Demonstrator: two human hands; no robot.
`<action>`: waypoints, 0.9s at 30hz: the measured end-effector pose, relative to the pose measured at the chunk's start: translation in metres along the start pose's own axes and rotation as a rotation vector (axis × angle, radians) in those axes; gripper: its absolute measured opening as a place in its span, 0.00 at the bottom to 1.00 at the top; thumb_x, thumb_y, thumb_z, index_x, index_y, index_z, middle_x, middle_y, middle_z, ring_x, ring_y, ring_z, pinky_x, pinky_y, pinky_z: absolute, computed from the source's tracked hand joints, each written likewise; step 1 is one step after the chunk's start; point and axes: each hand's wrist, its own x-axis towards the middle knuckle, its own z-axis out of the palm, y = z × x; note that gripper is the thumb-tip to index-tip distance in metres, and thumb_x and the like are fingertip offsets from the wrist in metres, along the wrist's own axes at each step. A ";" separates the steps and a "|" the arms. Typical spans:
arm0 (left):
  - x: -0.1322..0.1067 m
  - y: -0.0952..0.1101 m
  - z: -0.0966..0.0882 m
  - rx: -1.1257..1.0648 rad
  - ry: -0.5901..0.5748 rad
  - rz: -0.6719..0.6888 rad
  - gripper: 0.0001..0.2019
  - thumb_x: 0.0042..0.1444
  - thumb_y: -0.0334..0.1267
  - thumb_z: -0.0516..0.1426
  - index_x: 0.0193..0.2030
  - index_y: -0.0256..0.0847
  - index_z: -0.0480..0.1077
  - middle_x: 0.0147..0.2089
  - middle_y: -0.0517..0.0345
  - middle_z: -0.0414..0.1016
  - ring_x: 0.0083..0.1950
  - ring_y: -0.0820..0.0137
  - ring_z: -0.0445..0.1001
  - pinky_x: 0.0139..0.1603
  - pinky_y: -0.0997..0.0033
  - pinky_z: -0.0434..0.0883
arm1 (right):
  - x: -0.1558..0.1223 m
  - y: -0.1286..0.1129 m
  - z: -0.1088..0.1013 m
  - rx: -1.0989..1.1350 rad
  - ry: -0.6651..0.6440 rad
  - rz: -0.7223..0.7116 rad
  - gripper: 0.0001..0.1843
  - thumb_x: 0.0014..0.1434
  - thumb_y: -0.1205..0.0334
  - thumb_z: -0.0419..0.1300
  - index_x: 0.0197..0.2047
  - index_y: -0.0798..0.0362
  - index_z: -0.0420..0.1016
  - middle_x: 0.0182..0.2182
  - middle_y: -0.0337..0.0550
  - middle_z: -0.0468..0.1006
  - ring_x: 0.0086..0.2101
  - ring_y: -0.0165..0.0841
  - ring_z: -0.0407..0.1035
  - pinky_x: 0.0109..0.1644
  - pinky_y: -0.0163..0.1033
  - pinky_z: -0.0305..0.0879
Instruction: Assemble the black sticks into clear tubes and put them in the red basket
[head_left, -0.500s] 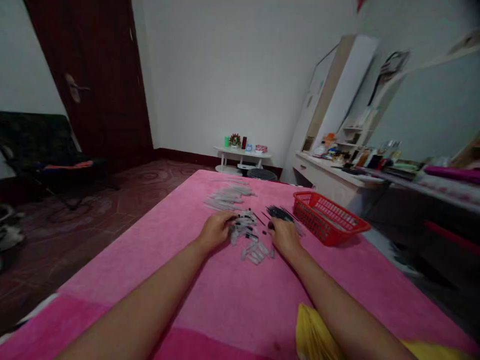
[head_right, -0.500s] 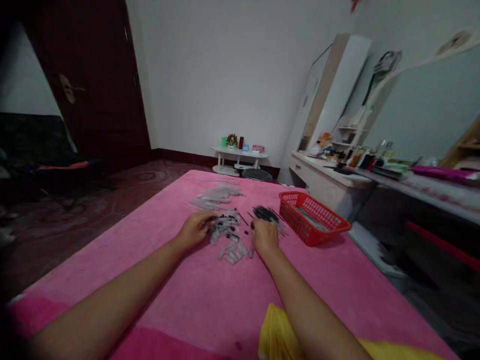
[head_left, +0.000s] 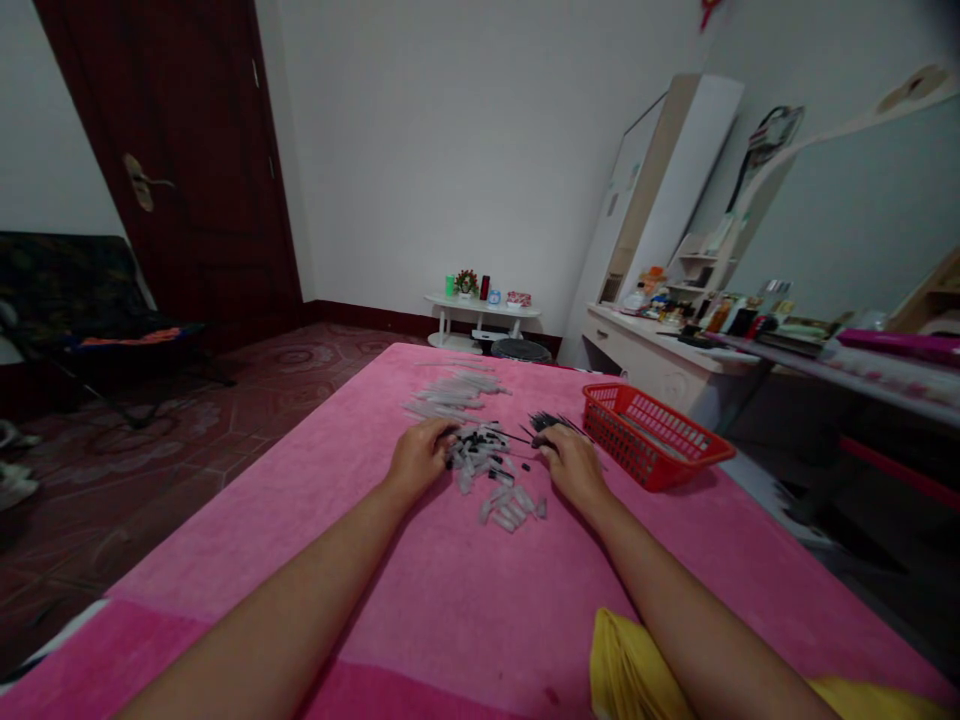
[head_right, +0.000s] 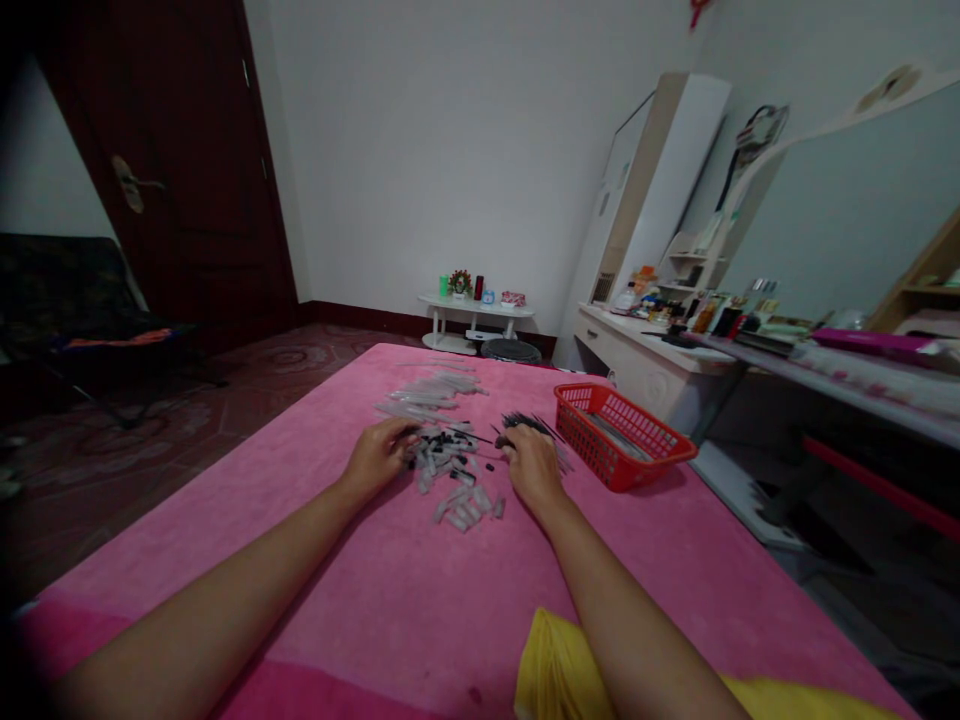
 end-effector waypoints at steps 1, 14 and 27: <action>0.000 0.000 0.000 -0.001 0.003 0.000 0.11 0.56 0.31 0.53 0.44 0.40 0.74 0.42 0.53 0.79 0.44 0.64 0.76 0.46 0.66 0.70 | 0.000 -0.001 0.000 0.006 0.008 -0.017 0.09 0.56 0.71 0.56 0.36 0.51 0.76 0.35 0.41 0.75 0.40 0.34 0.67 0.45 0.37 0.57; -0.002 0.008 -0.006 0.166 -0.065 0.109 0.12 0.56 0.29 0.52 0.45 0.39 0.73 0.43 0.51 0.78 0.44 0.63 0.75 0.45 0.66 0.71 | 0.000 -0.001 -0.009 -0.114 0.100 -0.150 0.16 0.54 0.77 0.54 0.39 0.51 0.77 0.35 0.43 0.73 0.40 0.36 0.64 0.45 0.39 0.53; -0.003 0.012 -0.005 0.167 -0.084 0.099 0.14 0.56 0.28 0.51 0.45 0.40 0.73 0.44 0.52 0.77 0.46 0.63 0.75 0.47 0.65 0.71 | 0.001 -0.014 -0.020 -0.187 0.123 -0.218 0.16 0.53 0.77 0.55 0.40 0.51 0.78 0.35 0.45 0.72 0.39 0.37 0.62 0.44 0.40 0.51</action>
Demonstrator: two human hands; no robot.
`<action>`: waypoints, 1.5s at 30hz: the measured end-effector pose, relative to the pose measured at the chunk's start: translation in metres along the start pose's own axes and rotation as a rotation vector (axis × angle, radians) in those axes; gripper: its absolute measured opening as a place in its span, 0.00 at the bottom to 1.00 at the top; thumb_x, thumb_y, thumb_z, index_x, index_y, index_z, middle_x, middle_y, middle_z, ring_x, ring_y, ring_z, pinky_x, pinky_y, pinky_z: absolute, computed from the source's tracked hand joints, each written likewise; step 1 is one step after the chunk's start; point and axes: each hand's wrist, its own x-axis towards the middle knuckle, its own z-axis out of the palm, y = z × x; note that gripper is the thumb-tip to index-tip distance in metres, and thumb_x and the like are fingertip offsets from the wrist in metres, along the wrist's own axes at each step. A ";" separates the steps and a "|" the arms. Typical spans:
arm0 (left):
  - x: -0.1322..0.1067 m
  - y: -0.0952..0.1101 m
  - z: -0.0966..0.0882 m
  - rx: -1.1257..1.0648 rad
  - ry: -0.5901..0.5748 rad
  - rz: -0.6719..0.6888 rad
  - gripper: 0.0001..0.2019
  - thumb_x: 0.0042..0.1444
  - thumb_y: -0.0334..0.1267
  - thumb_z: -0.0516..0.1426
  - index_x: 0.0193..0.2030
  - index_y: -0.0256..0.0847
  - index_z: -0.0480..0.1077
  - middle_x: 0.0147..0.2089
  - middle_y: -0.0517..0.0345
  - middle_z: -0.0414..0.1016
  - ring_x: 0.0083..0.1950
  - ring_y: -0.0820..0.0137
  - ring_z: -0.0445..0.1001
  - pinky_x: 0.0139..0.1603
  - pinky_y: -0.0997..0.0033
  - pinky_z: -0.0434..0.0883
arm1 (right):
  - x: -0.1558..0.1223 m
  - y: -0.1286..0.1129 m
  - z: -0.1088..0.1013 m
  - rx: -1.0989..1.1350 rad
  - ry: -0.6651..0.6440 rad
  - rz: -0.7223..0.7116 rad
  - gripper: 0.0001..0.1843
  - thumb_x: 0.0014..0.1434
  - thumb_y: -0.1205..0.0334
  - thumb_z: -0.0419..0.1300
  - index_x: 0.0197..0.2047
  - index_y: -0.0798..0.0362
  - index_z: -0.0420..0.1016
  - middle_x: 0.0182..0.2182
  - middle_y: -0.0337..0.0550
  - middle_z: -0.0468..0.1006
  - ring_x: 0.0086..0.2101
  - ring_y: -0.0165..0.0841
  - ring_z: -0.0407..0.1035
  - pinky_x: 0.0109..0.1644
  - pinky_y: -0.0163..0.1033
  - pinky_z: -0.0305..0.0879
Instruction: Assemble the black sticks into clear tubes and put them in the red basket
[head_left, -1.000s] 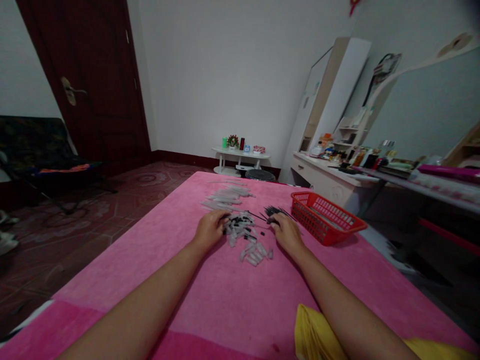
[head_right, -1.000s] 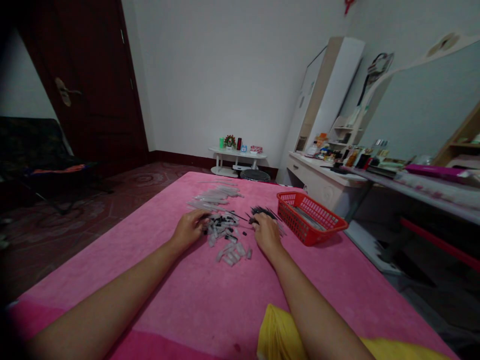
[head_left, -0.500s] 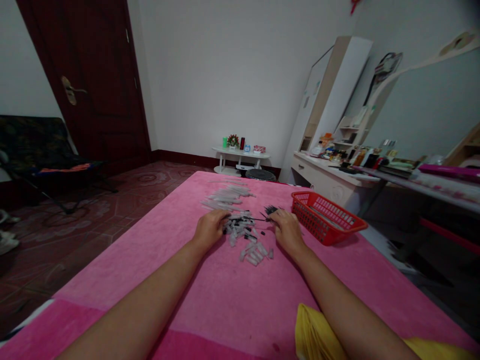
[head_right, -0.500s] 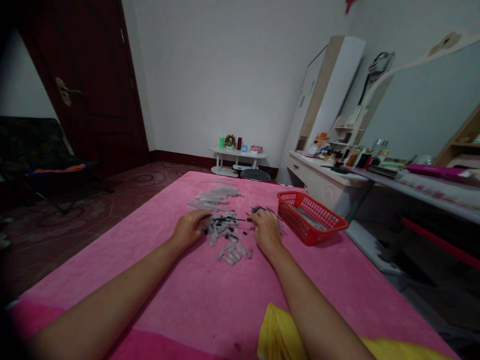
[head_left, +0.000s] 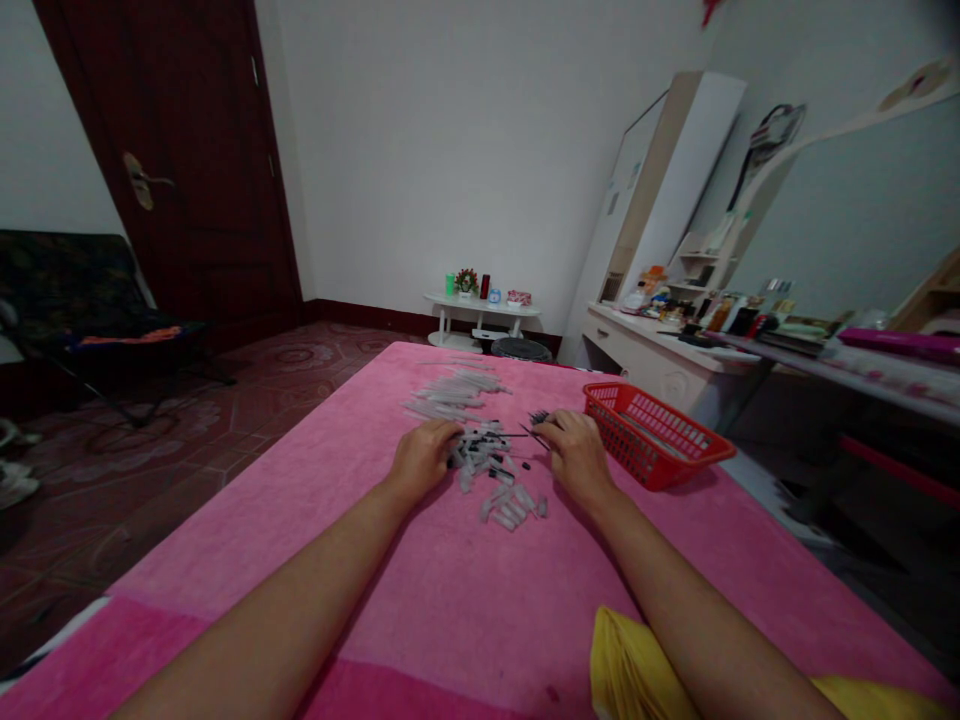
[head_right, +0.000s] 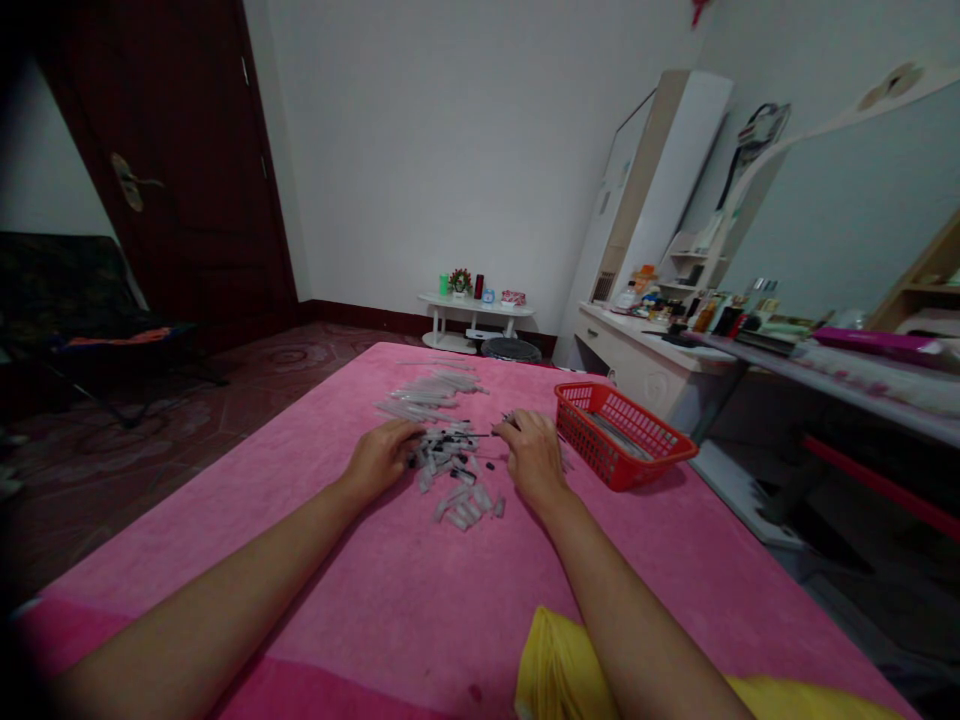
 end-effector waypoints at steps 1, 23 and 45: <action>0.000 0.000 0.000 -0.005 -0.001 -0.001 0.13 0.56 0.28 0.51 0.45 0.40 0.73 0.44 0.52 0.78 0.46 0.63 0.75 0.47 0.65 0.71 | 0.000 0.000 0.000 -0.009 -0.007 -0.004 0.17 0.53 0.77 0.54 0.40 0.51 0.78 0.36 0.45 0.72 0.39 0.37 0.62 0.45 0.41 0.51; 0.000 0.004 0.001 -0.074 -0.057 0.017 0.14 0.56 0.29 0.51 0.45 0.42 0.74 0.42 0.53 0.78 0.44 0.65 0.74 0.44 0.69 0.70 | 0.000 0.000 0.002 0.073 -0.040 0.016 0.16 0.53 0.76 0.55 0.40 0.52 0.78 0.36 0.45 0.73 0.40 0.37 0.63 0.44 0.41 0.52; 0.003 -0.021 0.011 -0.308 0.258 -0.266 0.11 0.54 0.30 0.54 0.41 0.39 0.75 0.41 0.53 0.79 0.41 0.66 0.77 0.44 0.67 0.73 | -0.003 -0.012 0.022 0.163 -0.165 0.149 0.08 0.57 0.66 0.58 0.37 0.51 0.80 0.34 0.44 0.77 0.38 0.33 0.70 0.43 0.36 0.59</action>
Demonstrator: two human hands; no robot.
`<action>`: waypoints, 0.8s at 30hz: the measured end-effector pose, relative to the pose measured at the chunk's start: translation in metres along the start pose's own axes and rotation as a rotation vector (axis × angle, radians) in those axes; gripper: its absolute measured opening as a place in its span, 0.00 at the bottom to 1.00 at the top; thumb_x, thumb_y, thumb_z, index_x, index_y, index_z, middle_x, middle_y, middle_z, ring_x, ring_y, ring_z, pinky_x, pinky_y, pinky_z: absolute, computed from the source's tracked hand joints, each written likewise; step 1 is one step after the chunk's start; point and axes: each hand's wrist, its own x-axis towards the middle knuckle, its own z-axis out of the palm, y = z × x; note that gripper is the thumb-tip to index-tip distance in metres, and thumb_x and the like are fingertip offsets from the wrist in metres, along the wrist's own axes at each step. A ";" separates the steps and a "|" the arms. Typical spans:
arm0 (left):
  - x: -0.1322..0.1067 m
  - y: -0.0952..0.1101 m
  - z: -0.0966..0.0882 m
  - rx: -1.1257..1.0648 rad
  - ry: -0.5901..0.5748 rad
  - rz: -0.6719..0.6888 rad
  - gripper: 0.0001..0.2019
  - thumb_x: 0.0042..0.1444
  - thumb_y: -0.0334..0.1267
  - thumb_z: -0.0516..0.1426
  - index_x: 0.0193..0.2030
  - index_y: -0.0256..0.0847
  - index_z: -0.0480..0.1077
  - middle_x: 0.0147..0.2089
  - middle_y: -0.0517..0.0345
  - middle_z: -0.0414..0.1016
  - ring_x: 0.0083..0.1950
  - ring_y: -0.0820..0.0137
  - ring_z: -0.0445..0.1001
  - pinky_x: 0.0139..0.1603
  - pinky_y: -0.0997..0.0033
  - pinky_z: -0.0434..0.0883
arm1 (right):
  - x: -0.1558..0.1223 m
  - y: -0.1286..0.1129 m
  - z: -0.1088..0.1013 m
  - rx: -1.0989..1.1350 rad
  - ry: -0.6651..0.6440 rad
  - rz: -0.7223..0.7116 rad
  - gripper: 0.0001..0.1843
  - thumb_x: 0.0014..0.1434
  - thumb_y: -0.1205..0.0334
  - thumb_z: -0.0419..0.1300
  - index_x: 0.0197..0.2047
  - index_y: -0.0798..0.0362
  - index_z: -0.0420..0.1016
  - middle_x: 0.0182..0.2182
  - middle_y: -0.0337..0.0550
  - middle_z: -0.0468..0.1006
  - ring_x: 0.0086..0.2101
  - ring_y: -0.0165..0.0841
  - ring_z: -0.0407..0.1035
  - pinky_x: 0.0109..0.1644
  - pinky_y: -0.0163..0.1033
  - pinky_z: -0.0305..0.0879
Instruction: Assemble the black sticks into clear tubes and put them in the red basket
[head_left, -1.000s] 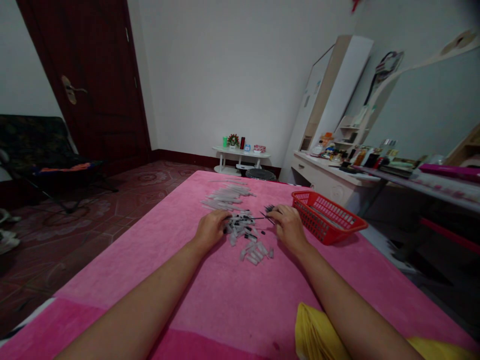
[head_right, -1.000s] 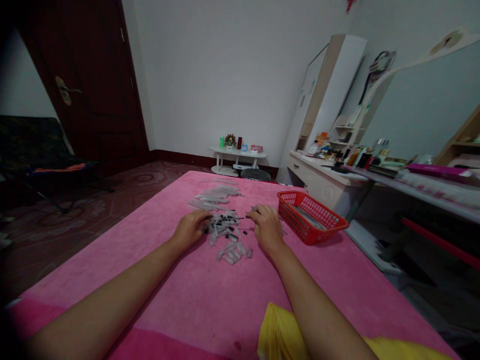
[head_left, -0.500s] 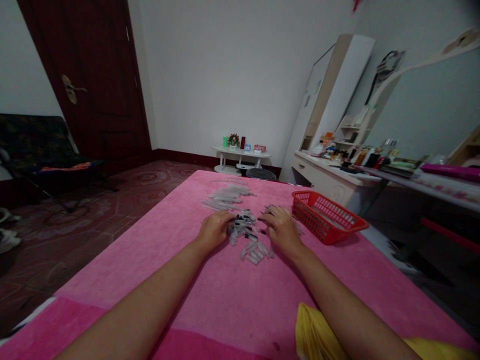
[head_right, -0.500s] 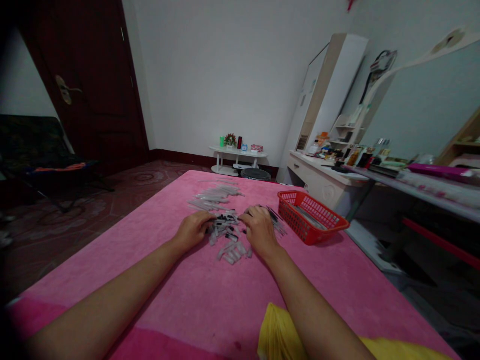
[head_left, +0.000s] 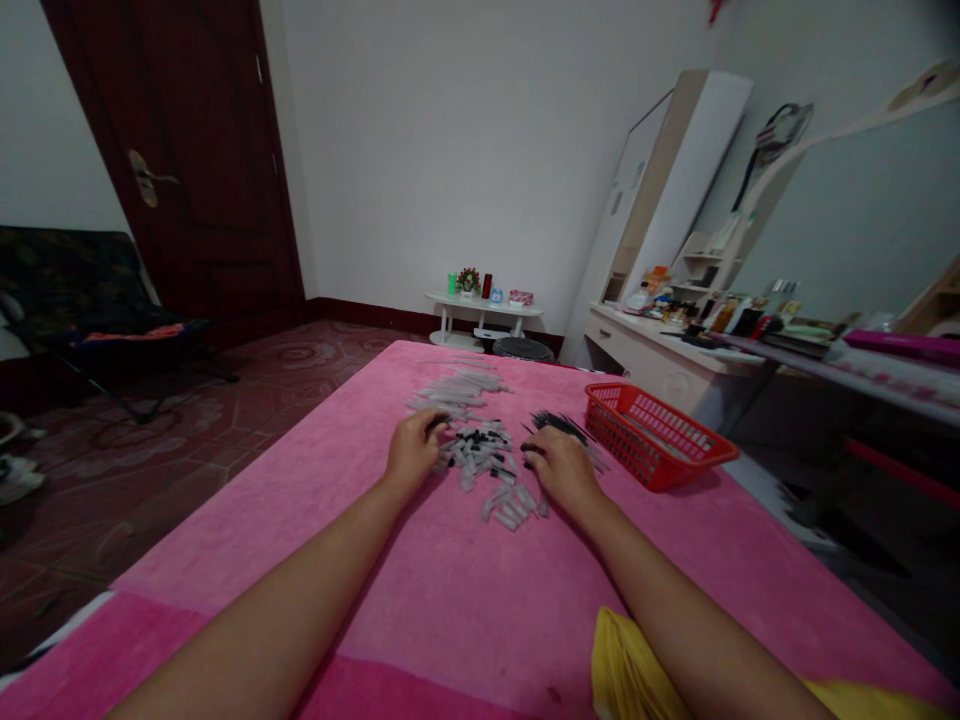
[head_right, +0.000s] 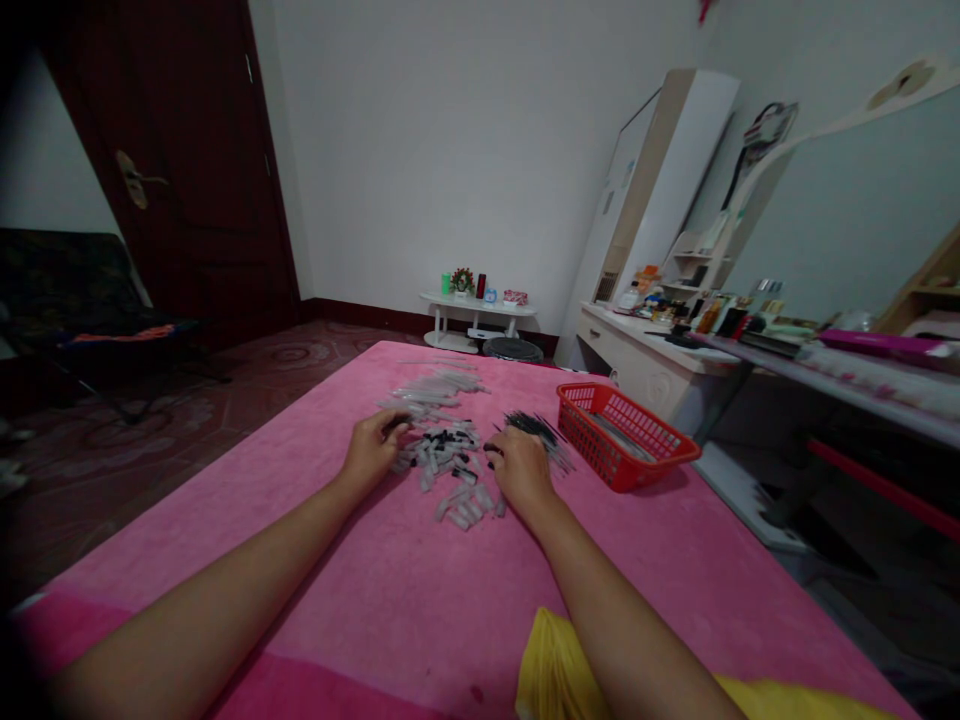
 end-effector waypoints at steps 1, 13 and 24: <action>0.000 -0.001 0.000 -0.014 0.011 -0.011 0.11 0.54 0.31 0.54 0.41 0.38 0.75 0.41 0.53 0.79 0.40 0.67 0.77 0.44 0.67 0.73 | 0.000 0.000 0.001 -0.031 -0.030 0.003 0.09 0.56 0.65 0.59 0.37 0.51 0.80 0.35 0.44 0.78 0.38 0.34 0.70 0.43 0.36 0.59; -0.002 -0.002 0.003 -0.005 -0.037 0.020 0.12 0.54 0.30 0.54 0.43 0.40 0.75 0.43 0.53 0.79 0.44 0.66 0.77 0.47 0.65 0.73 | -0.004 0.004 0.007 -0.165 -0.181 0.046 0.08 0.54 0.64 0.62 0.38 0.50 0.79 0.37 0.45 0.80 0.38 0.37 0.73 0.40 0.37 0.60; -0.005 0.012 0.000 0.121 -0.183 0.166 0.12 0.55 0.28 0.53 0.43 0.40 0.75 0.42 0.53 0.79 0.44 0.65 0.76 0.46 0.67 0.71 | -0.002 -0.004 0.004 0.134 -0.010 0.125 0.15 0.55 0.69 0.56 0.45 0.52 0.77 0.40 0.45 0.81 0.41 0.36 0.73 0.45 0.36 0.63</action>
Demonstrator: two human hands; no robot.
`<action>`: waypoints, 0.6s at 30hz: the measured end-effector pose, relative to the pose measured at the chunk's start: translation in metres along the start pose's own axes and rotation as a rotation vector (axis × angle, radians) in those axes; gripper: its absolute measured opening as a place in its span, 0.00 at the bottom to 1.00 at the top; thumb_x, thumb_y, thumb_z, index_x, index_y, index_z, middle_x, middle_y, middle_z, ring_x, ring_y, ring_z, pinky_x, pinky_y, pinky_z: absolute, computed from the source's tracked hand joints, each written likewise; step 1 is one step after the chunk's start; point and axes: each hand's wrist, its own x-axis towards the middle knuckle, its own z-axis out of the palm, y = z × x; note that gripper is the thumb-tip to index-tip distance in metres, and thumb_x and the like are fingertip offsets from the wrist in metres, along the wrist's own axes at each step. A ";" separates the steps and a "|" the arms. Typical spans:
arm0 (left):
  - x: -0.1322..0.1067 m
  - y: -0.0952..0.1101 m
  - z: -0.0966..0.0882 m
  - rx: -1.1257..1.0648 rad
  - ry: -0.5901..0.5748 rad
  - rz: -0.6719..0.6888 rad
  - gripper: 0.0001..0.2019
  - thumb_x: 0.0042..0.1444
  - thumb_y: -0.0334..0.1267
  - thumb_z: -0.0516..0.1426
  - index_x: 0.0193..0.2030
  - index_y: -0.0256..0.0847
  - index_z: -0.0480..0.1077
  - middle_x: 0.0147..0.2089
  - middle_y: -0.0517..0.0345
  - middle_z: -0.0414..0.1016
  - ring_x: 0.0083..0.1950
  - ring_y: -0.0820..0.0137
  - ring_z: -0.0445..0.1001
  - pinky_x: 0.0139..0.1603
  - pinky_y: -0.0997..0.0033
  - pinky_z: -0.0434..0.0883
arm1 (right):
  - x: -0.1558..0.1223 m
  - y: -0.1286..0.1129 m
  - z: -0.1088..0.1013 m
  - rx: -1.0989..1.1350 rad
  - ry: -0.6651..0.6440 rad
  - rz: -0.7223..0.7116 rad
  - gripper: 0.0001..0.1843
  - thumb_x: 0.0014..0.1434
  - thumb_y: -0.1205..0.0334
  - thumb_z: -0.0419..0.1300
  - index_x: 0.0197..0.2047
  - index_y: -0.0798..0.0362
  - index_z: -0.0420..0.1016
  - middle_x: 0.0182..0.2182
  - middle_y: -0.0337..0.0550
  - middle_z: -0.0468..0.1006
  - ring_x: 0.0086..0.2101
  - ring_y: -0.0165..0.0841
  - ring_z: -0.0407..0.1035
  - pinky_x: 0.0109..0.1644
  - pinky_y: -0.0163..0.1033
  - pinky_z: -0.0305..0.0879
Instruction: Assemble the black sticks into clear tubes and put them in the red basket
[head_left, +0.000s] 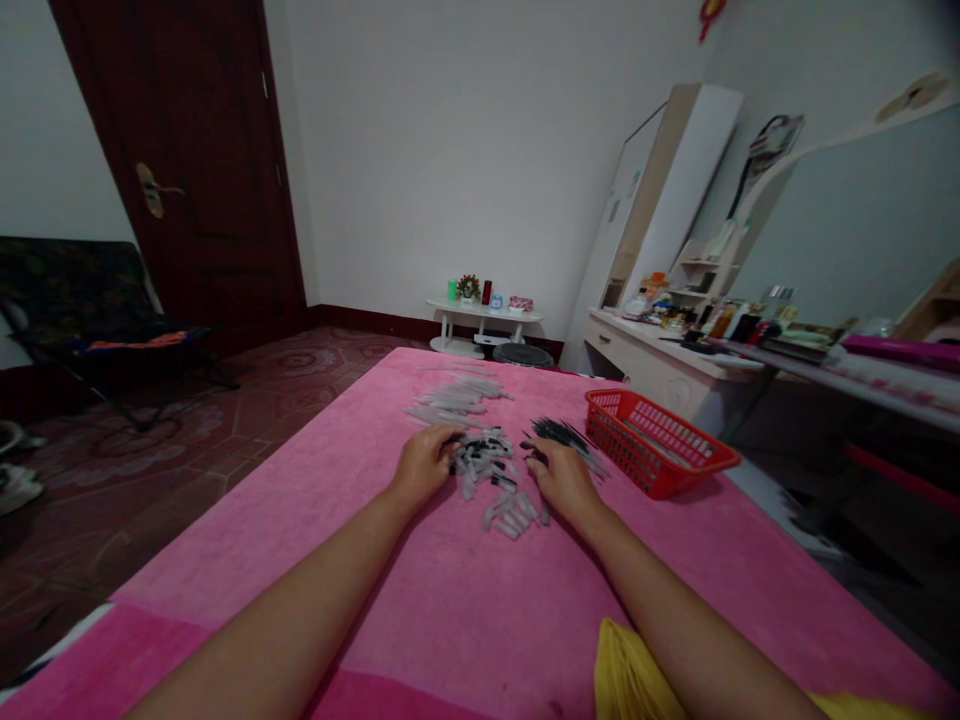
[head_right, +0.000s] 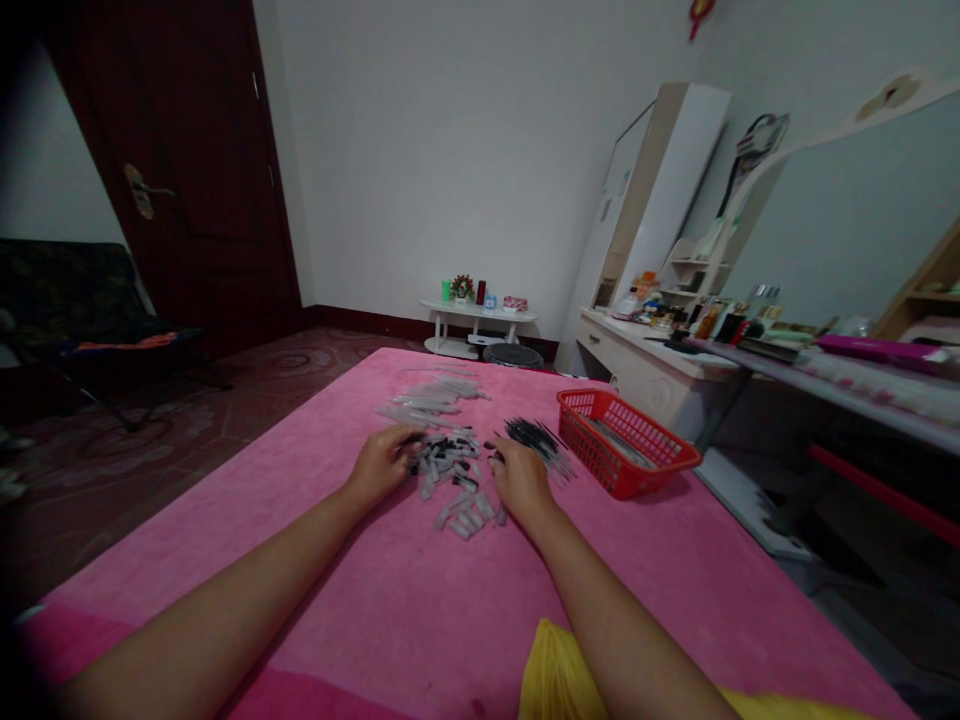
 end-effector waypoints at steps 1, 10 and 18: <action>0.000 0.001 0.000 0.009 -0.007 0.016 0.12 0.55 0.28 0.53 0.43 0.41 0.75 0.42 0.53 0.79 0.44 0.66 0.76 0.46 0.67 0.71 | 0.000 -0.001 0.000 0.046 0.009 -0.009 0.15 0.55 0.69 0.56 0.44 0.52 0.77 0.40 0.45 0.81 0.41 0.36 0.74 0.45 0.37 0.64; -0.004 0.007 0.002 0.017 -0.042 0.148 0.13 0.57 0.29 0.53 0.46 0.42 0.73 0.44 0.54 0.78 0.45 0.65 0.74 0.47 0.66 0.70 | 0.003 -0.013 0.001 0.305 0.072 0.034 0.07 0.52 0.60 0.59 0.27 0.54 0.75 0.21 0.39 0.75 0.24 0.32 0.68 0.29 0.34 0.60; -0.003 0.011 0.001 0.025 -0.051 0.191 0.12 0.57 0.28 0.53 0.44 0.42 0.73 0.42 0.53 0.78 0.44 0.66 0.75 0.46 0.67 0.70 | 0.006 -0.020 0.006 0.811 0.039 0.166 0.07 0.43 0.63 0.62 0.28 0.55 0.73 0.26 0.41 0.76 0.29 0.34 0.71 0.34 0.38 0.68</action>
